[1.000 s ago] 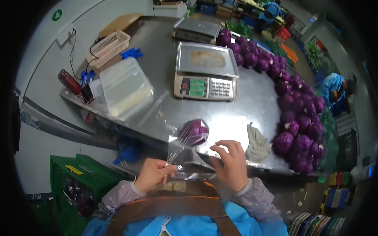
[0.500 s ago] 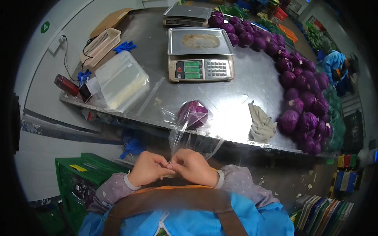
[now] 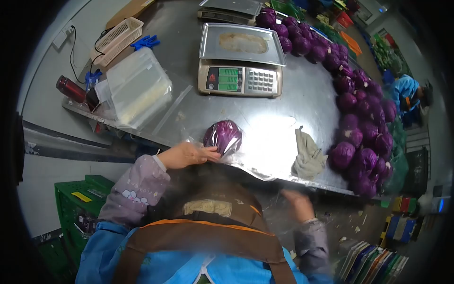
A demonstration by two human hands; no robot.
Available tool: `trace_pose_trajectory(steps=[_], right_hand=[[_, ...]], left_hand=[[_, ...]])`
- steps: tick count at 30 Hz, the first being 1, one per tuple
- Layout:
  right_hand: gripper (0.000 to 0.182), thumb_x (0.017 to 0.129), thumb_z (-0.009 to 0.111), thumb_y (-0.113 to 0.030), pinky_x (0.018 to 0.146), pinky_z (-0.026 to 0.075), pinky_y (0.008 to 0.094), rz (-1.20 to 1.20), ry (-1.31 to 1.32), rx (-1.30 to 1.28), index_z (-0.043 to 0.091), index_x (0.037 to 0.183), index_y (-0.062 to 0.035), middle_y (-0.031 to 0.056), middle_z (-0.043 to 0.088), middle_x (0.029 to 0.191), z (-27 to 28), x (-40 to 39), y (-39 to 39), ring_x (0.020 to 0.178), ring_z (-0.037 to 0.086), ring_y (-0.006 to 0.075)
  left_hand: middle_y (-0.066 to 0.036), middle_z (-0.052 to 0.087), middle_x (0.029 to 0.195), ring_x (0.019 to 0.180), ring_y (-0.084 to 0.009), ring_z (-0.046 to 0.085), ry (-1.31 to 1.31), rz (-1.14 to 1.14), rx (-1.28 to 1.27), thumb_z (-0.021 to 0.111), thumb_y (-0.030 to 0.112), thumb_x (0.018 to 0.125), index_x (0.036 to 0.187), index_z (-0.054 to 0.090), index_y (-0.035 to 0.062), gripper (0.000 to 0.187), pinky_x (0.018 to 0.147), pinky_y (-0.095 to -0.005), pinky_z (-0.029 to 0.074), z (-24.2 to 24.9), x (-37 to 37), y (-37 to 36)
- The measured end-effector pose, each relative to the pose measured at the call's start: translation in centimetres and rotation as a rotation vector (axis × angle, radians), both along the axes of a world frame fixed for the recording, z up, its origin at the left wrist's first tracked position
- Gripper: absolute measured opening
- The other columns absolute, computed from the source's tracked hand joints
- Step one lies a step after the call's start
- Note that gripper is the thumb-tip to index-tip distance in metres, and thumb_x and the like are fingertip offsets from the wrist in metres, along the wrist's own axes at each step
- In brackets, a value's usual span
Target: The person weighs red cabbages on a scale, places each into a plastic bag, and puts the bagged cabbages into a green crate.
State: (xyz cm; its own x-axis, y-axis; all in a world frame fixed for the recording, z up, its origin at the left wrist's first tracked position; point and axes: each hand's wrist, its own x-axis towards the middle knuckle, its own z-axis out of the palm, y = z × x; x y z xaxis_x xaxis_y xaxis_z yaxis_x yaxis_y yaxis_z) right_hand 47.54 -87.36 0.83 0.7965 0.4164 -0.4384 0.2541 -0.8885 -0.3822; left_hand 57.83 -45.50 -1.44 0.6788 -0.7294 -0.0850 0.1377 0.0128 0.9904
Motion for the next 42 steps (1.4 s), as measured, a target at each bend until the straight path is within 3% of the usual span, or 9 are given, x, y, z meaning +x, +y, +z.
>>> trace_pose_trajectory(steps=[4,7,10,14,16,20,26,32,42], right_hand=[[0.108,0.05,0.087,-0.016,0.106,0.024,0.0378,-0.111,-0.314,0.69,0.023,0.136,-0.0029,0.0176,0.016,0.146,0.2,6.6,9.5,0.135,0.02,0.0278],[0.038,0.08,0.067,-0.029,0.074,0.049,0.0315,-0.421,0.309,0.861,0.058,0.095,0.0048,0.0186,0.063,0.089,0.0,12.2,13.1,0.083,0.062,0.024],[0.046,0.09,0.05,-0.039,0.039,0.038,0.0283,-0.82,0.55,0.608,0.046,0.061,-0.003,0.0053,0.047,0.053,-6.4,17.1,14.5,0.041,0.044,0.0133],[0.031,0.084,0.059,-0.025,0.044,0.043,0.0285,-0.58,0.227,0.475,0.054,0.071,0.0019,0.0097,0.054,0.053,-10.3,18.1,13.8,0.043,0.053,0.0164],[0.03,0.083,0.057,-0.021,0.064,0.046,0.0316,-0.554,0.054,0.517,0.051,0.106,-0.0027,0.0146,0.061,0.086,-9.5,17.6,14.6,0.072,0.058,0.0211],[0.035,0.092,0.044,-0.02,0.083,0.047,0.0326,-1.04,0.826,1.069,0.043,0.125,-0.0082,0.0119,0.056,0.108,-4.4,18.1,18.8,0.096,0.056,0.0222],[0.046,0.094,0.038,-0.034,0.051,0.043,0.024,-0.591,0.925,1.126,0.038,0.133,-0.0099,0.0066,0.057,0.102,-6.3,20.0,20.3,0.084,0.056,0.0128],[0.061,0.093,0.028,-0.053,0.04,0.044,0.0236,0.186,0.747,1.068,0.044,0.115,0.0011,0.0124,0.06,0.087,4.7,14.2,35.4,0.06,0.058,0.0173],[0.049,0.084,0.06,-0.006,0.072,0.049,0.0239,1.03,0.862,0.811,0.041,0.129,-0.0015,0.0151,0.045,0.125,10.3,-2.0,52.8,0.08,0.057,0.0109]], left_hand=[[-0.013,0.054,0.123,0.129,-0.0277,0.033,-0.005,-0.025,-0.027,0.051,0.026,0.091,0.11,0.061,0.001,0.033,0.105,-0.0368,0.028,-0.4,0.0,-0.2],[-0.015,0.062,0.107,0.113,-0.0263,0.052,-0.039,0.115,-0.055,0.046,0.043,0.09,0.11,0.057,-0.0041,0.052,0.096,-0.035,0.04,-0.6,-0.4,-0.8],[-0.007,0.058,0.067,0.067,-0.0201,0.063,0.956,0.742,-0.126,0.045,0.051,0.089,0.101,0.055,-0.0067,0.059,0.063,-0.0306,0.053,-4.5,-0.4,-2.0],[-0.01,0.06,0.078,0.074,-0.0209,0.061,0.539,0.87,0.508,0.066,0.026,0.081,0.102,0.055,0.0008,0.035,0.066,-0.0331,0.05,-1.8,1.4,-3.1],[-0.014,0.056,0.103,0.1,-0.0265,0.054,-0.908,0.574,1.065,0.072,0.01,0.065,0.116,0.052,0.0068,0.054,0.084,-0.039,0.044,-0.4,2.7,-2.8],[-0.013,0.038,0.134,0.125,-0.0262,0.037,-0.206,0.477,0.116,0.067,-0.006,0.055,0.137,0.028,0.0091,0.092,0.103,-0.0362,0.03,-8.6,3.6,-4.6],[-0.016,0.019,0.146,0.136,-0.0251,0.015,0.617,0.672,-0.207,0.046,-0.012,0.065,0.144,-0.002,0.0262,0.1,0.106,-0.0352,0.024,-2.7,0.7,0.4],[-0.011,0.025,0.137,0.124,-0.0218,0.033,-0.296,1.297,-0.114,0.081,0.006,0.06,0.142,-0.002,0.0093,0.117,0.103,-0.0335,0.029,8.6,-10.5,8.3],[-0.012,0.061,0.107,0.096,-0.0248,0.059,0.659,2.111,-0.653,0.054,0.026,0.082,0.111,0.056,0.004,0.037,0.088,-0.0417,0.046,6.5,-50.8,23.6]])
